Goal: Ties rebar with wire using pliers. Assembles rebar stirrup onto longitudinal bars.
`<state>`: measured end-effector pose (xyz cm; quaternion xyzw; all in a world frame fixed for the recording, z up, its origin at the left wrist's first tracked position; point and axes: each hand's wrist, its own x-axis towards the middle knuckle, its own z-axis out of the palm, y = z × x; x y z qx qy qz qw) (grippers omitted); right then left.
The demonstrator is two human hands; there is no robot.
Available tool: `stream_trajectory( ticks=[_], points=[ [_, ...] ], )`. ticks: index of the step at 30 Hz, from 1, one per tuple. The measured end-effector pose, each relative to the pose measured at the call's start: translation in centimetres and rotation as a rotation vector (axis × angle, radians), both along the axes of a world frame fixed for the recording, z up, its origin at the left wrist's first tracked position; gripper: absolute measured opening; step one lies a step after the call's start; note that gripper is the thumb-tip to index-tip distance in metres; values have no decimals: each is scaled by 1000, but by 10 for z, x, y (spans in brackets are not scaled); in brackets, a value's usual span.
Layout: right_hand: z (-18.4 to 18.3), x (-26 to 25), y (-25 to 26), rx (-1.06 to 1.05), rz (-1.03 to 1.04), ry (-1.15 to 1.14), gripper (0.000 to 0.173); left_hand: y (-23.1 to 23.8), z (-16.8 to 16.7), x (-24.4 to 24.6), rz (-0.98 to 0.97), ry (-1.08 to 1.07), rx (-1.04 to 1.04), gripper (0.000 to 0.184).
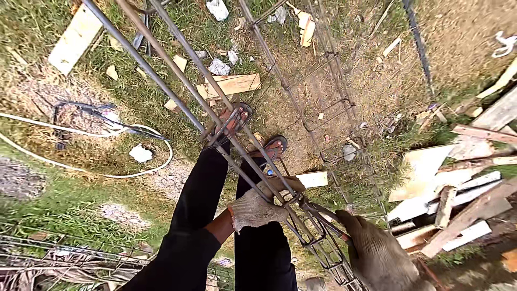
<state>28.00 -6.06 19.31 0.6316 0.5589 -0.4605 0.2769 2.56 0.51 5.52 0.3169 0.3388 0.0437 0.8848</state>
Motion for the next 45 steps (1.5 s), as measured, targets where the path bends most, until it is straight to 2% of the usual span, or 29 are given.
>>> stream_trajectory(
  ticks=[2,8,13,27,31,37,42,45],
  points=[
    [-3,0,2,-137,-95,54,51,-2,-6,-2,6,4,-11,51],
    [-10,6,-12,176,120,15,60,-5,2,-2,9,-30,31,49],
    [-14,2,-5,210,182,-34,63,-2,-2,-4,-6,-13,30,49],
    [-21,14,8,212,281,30,64,-2,-1,-8,-4,-78,50,50],
    [-24,17,9,160,287,25,70,-1,-2,-7,-19,-72,38,52],
    [-23,17,15,38,229,29,45,-3,-5,-8,0,-78,41,51],
    [-19,14,15,-283,5,68,30,6,-2,-7,-23,-69,63,49],
    [-18,11,19,-486,-132,123,32,0,-4,-10,-24,-78,50,52]
  ],
)
